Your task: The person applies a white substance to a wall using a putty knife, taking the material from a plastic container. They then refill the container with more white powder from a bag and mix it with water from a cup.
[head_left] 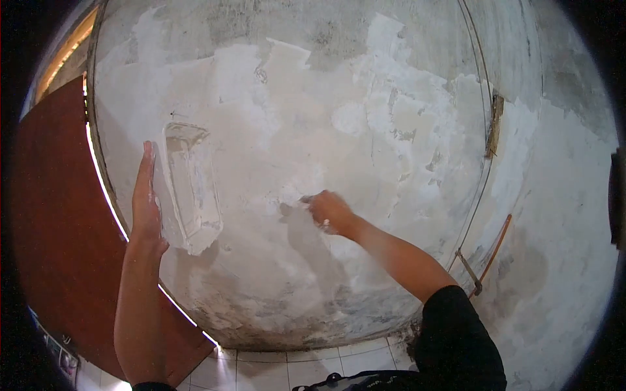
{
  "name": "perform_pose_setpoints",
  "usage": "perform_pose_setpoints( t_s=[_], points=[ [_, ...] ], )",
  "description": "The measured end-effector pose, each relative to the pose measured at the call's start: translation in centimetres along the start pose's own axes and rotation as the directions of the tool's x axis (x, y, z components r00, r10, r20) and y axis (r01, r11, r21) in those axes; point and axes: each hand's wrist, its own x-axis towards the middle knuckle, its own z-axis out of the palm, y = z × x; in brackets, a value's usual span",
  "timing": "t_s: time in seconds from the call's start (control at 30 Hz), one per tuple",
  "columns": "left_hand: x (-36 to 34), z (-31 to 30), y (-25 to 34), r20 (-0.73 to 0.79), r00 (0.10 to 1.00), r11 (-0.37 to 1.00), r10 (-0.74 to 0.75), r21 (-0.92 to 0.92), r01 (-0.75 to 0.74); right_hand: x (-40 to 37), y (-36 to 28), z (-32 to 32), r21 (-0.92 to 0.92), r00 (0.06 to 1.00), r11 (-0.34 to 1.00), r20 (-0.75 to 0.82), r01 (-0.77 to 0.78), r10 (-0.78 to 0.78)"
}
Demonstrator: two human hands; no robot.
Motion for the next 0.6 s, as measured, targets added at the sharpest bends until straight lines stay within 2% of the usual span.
perform_pose_setpoints(
  t_s=[0.07,0.13,0.17,0.23,0.27,0.33,0.4,0.43,0.47,0.5,0.53,0.57,0.6],
  points=[
    [0.2,-0.5,0.0,0.048,0.999,0.998,-0.001,-0.057,0.004,-1.2,-0.1,-5.1,0.006,0.970,0.979,-0.134,-0.202,0.201],
    [0.4,-0.9,-0.1,0.100,0.995,0.994,-0.016,-0.105,0.026,-1.4,2.5,-6.5,-0.008,0.883,0.973,-0.421,-0.230,0.206],
    [0.4,-1.0,-0.1,0.061,0.997,0.994,-0.041,-0.103,0.047,-1.6,2.7,-6.9,-0.007,0.884,0.974,-0.420,-0.228,0.204],
    [0.4,-1.1,-0.3,0.017,0.998,0.992,-0.067,-0.102,0.068,-1.8,2.6,-7.6,0.042,0.750,0.898,-0.534,-0.438,0.391],
    [0.3,-1.0,-0.5,0.028,0.999,0.995,-0.046,-0.088,0.048,-1.6,2.5,-6.4,0.044,0.752,0.899,-0.532,-0.435,0.390],
    [0.2,-0.9,-0.9,0.040,0.999,0.997,-0.034,-0.072,0.037,-1.3,1.9,-1.0,-0.244,0.872,0.905,-0.439,-0.349,0.217],
    [0.5,-0.6,-1.2,0.037,0.998,0.996,-0.060,-0.064,0.062,-0.9,-0.2,3.4,-0.250,0.942,0.942,-0.302,-0.224,0.144],
    [0.5,-0.2,-1.2,0.044,0.996,0.995,-0.071,-0.067,0.074,-1.4,-1.3,4.3,-0.298,0.966,0.952,-0.259,-0.069,-0.011],
    [0.5,0.2,-0.9,0.122,0.989,0.987,-0.085,-0.126,0.101,-1.7,-2.2,4.6,-0.337,0.963,0.937,-0.212,0.090,-0.168],
    [0.5,0.4,-0.6,0.197,0.977,0.976,-0.086,-0.181,0.122,-1.5,-2.6,4.3,-0.338,0.963,0.937,-0.214,0.086,-0.165],
    [0.5,0.7,-0.5,0.199,0.977,0.977,-0.077,-0.181,0.114,-1.0,-3.3,2.9,-0.153,1.000,0.988,0.011,-0.014,0.016],
    [0.5,1.0,-0.5,0.191,0.979,0.978,-0.077,-0.178,0.112,-0.4,-3.7,1.4,0.007,0.954,0.988,0.259,-0.157,0.150],
    [0.6,1.1,-0.2,0.182,0.981,0.979,-0.074,-0.176,0.106,-0.1,-3.5,0.0,0.006,0.960,0.988,0.241,-0.152,0.146]
  ],
)
